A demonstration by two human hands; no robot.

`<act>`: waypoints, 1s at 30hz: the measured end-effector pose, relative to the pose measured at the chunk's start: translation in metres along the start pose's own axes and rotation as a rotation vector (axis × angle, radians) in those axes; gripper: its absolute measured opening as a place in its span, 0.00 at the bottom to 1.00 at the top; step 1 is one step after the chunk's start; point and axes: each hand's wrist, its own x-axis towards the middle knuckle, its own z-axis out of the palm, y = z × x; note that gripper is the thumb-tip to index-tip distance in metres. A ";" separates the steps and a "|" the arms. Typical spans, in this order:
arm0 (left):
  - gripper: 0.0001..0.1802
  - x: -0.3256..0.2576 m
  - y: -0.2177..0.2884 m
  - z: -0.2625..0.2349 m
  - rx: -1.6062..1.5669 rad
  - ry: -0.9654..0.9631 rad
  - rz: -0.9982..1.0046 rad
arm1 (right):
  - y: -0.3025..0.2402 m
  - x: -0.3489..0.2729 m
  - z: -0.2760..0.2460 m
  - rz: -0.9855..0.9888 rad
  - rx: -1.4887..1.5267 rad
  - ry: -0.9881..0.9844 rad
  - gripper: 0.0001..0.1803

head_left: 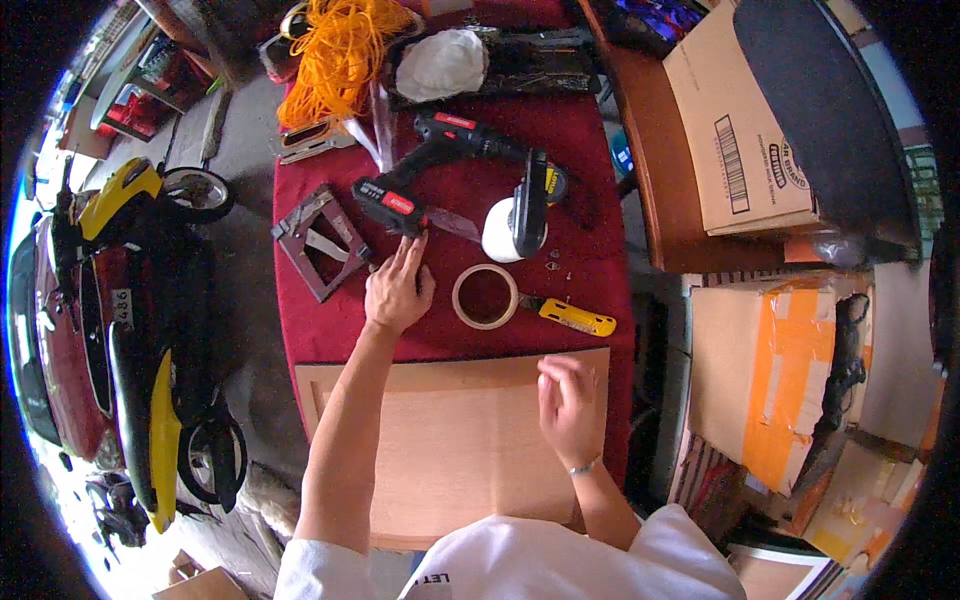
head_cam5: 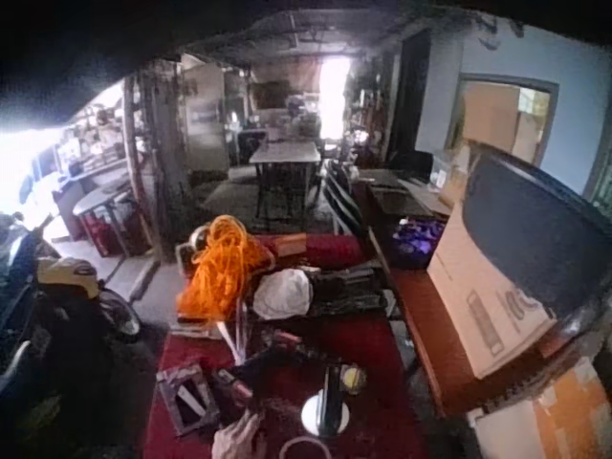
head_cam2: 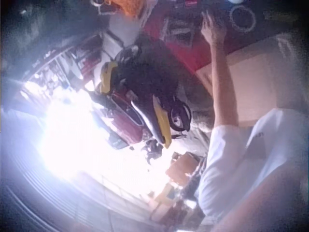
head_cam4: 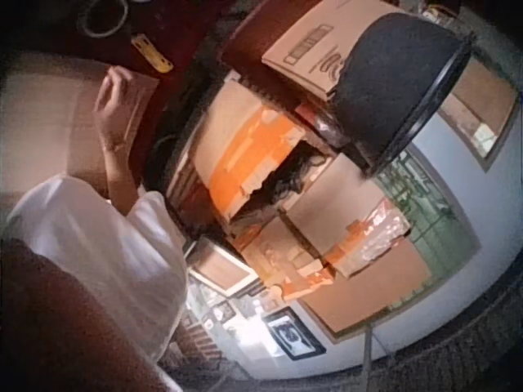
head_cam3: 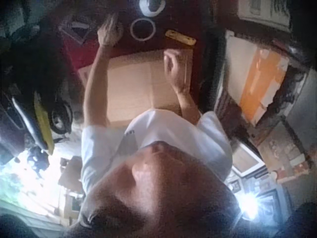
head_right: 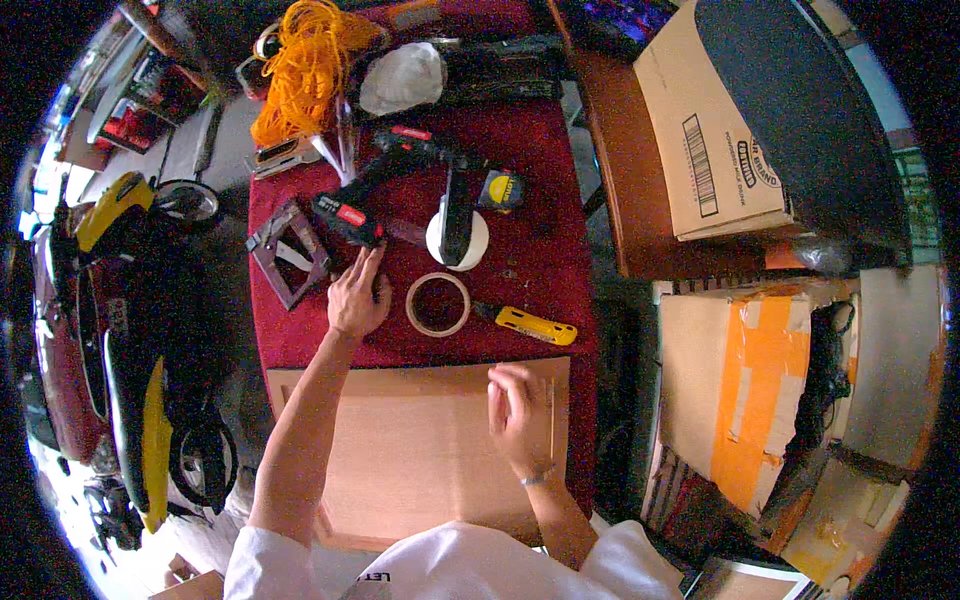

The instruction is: The person assembles a wooden picture frame by attaching wooden strips to the edges of a backing board using a utility knife to cut tape. They then flip the frame to reveal a photograph of a woman and place it on a table with other tools.

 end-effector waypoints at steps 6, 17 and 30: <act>0.28 -0.001 -0.004 -0.003 -0.027 -0.051 -0.007 | -0.018 -0.089 0.003 -0.018 0.008 -0.148 0.08; 0.19 -0.033 0.065 -0.140 -0.312 -0.308 -0.204 | -0.094 -0.157 -0.042 -0.071 -0.096 -0.137 0.04; 0.14 -0.683 -0.173 -0.244 -0.794 -0.348 -1.175 | -0.187 -0.360 0.089 0.138 -0.195 -0.183 0.14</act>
